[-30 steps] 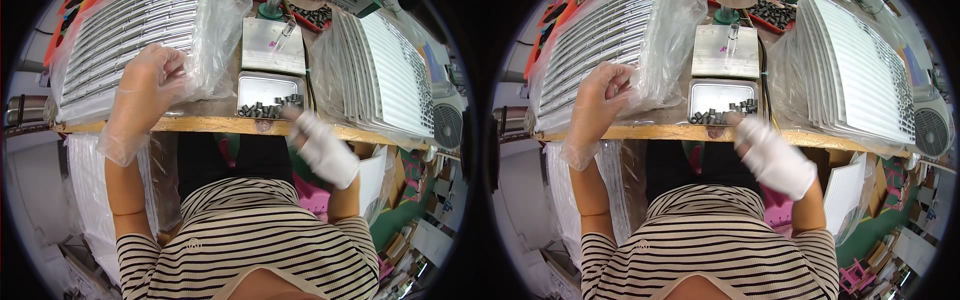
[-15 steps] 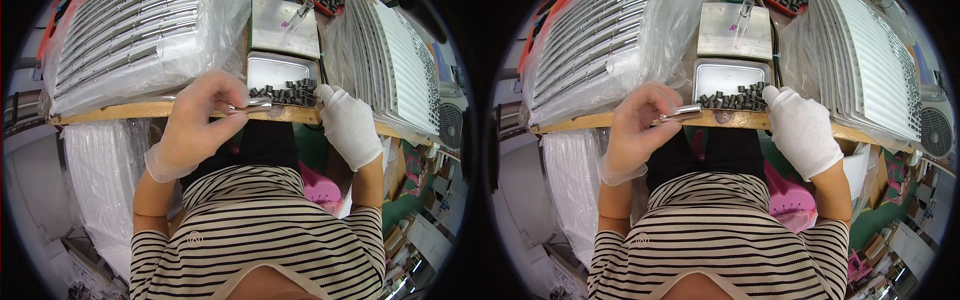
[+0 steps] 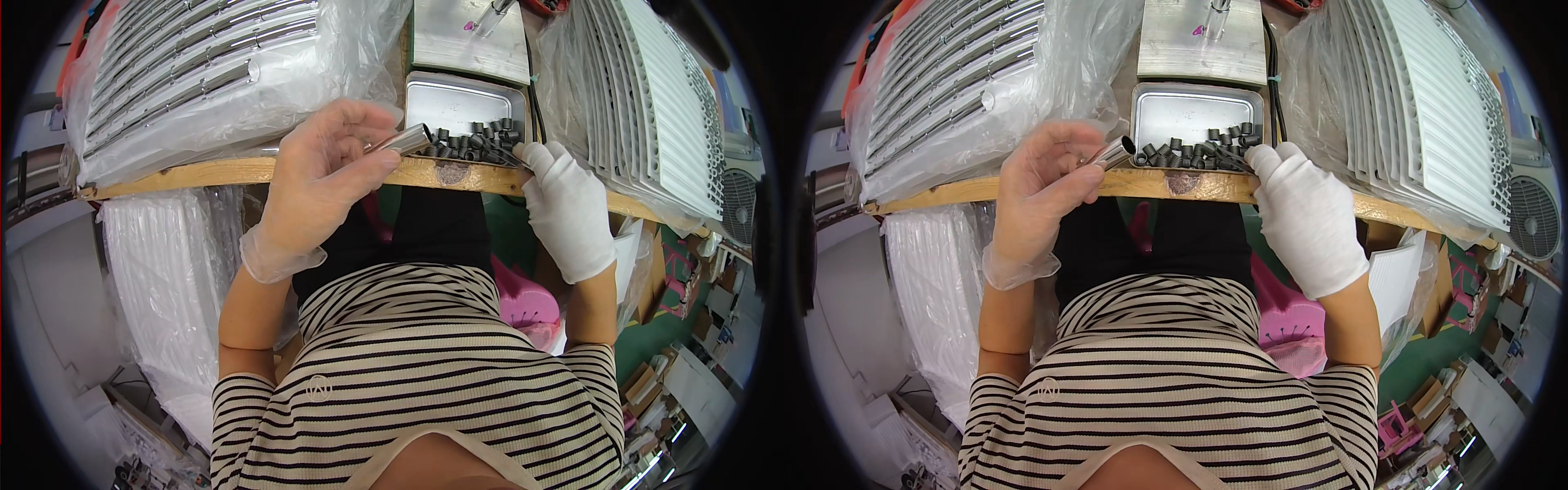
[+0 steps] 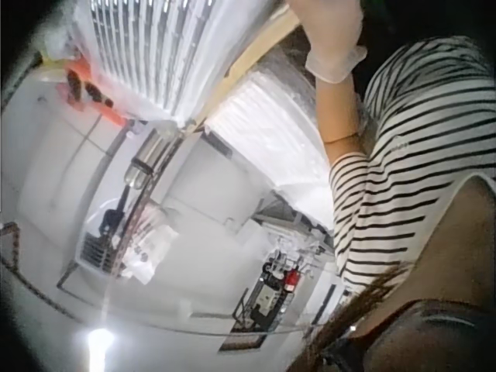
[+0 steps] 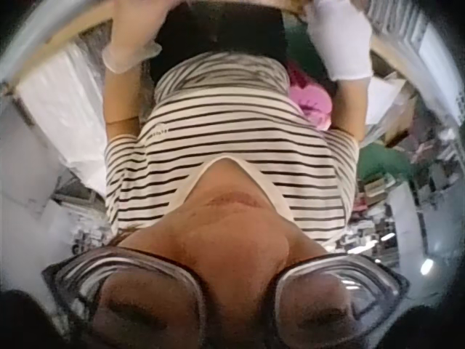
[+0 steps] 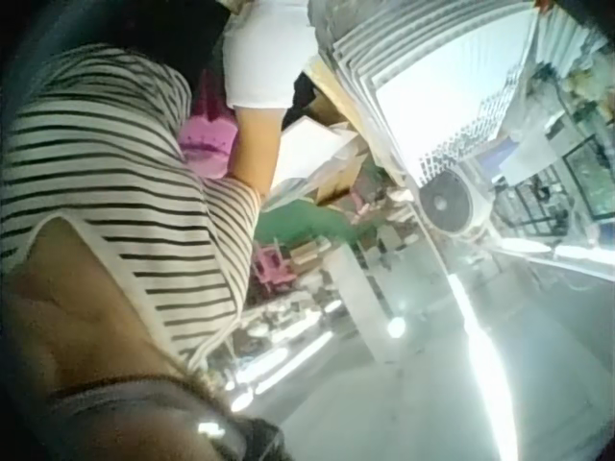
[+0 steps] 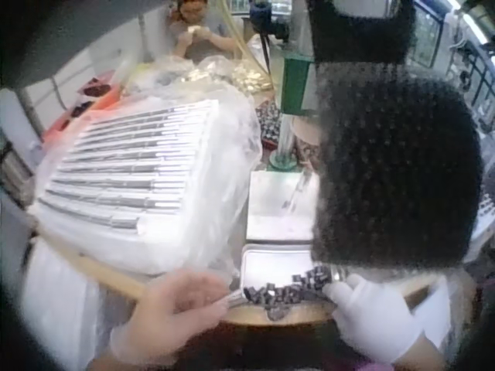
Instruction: Assembling small metal components using manual tools and a machine.
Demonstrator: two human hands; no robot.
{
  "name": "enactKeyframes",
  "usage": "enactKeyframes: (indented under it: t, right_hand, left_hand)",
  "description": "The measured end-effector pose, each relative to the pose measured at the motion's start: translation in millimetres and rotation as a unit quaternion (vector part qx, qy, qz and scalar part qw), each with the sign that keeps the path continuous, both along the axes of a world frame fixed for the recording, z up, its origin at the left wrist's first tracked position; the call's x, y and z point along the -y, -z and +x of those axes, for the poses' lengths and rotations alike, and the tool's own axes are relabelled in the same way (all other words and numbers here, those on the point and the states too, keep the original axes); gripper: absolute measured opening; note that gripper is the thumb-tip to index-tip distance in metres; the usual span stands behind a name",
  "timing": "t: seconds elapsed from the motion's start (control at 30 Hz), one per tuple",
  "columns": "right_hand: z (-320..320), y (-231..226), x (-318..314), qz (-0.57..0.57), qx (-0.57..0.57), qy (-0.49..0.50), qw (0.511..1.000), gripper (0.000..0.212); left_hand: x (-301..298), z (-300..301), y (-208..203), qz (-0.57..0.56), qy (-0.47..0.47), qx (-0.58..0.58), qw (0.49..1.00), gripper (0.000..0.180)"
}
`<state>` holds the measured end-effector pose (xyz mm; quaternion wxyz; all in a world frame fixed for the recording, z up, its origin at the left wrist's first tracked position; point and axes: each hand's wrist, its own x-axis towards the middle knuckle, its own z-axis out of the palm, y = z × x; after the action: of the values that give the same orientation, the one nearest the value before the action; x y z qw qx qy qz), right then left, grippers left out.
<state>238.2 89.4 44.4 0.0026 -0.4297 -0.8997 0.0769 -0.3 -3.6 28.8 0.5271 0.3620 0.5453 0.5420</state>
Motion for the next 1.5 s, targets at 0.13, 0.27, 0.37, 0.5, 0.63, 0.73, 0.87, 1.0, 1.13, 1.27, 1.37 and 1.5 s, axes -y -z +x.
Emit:
enactKeyframes:
  t: [0.13, 0.27, 0.37, 0.5, 0.63, 0.73, 0.87, 1.0, 1.13, 1.27, 1.37, 1.5]
  right_hand:
    - [-1.7, 5.8, -4.1, -0.009, -0.066, -0.023, 0.998, 0.017]
    - [-4.5, -1.3, -1.0, -0.046, -0.235, -0.012, 0.971, 0.016]
    - [-3.8, -8.0, -2.6, -0.081, -0.279, -0.006, 0.957, 0.016]
    - [-1.1, -8.2, -6.1, -0.053, -0.307, -0.026, 0.950, 0.016]
    - [3.3, -21.6, -7.8, -0.038, -0.170, -0.099, 0.980, 0.025]
    - [27.7, -36.7, -23.1, 0.035, -0.162, -0.080, 0.983, 0.023]
    - [91.5, -64.0, -44.3, 0.089, -0.339, 0.130, 0.927, 0.025]
    - [196.2, -70.9, -154.7, 0.262, -0.137, 0.352, 0.888, 0.032]
    - [267.2, -61.9, -231.6, 0.291, 0.001, 0.314, 0.904, 0.034]
    - [267.6, -59.1, -243.1, 0.258, 0.024, 0.301, 0.918, 0.034]
    - [278.4, -49.3, -257.7, 0.329, 0.003, 0.230, 0.916, 0.031]
    - [276.4, -64.0, -247.8, 0.332, 0.024, 0.237, 0.913, 0.028]
  left_hand:
    - [-3.1, 0.9, 12.7, 0.008, -0.002, -0.027, 1.000, 0.030]
    - [-8.8, 1.2, 22.4, 0.089, 0.021, -0.141, 0.986, 0.031]
    - [-14.3, 4.4, 14.3, 0.090, 0.039, -0.207, 0.973, 0.031]
    - [-20.4, 10.4, 12.4, 0.095, 0.060, -0.191, 0.975, 0.030]
    - [-27.1, 28.9, 6.7, 0.094, 0.122, -0.041, 0.987, 0.027]
    - [-28.0, 26.9, 9.6, 0.086, 0.124, -0.030, 0.988, 0.024]
    - [-34.3, 30.5, 3.8, 0.062, 0.079, 0.007, 0.995, 0.025]
    - [-40.2, 39.1, -3.7, 0.060, 0.093, 0.023, 0.994, 0.026]
    - [-49.1, 42.4, -7.3, 0.047, 0.111, 0.018, 0.993, 0.027]
    - [-48.8, 46.3, -10.8, 0.035, 0.090, 0.032, 0.995, 0.024]
    - [-51.1, 46.7, -7.4, 0.035, 0.088, 0.017, 0.995, 0.024]
    - [-58.0, 47.2, -9.0, 0.051, 0.113, 0.030, 0.992, 0.025]
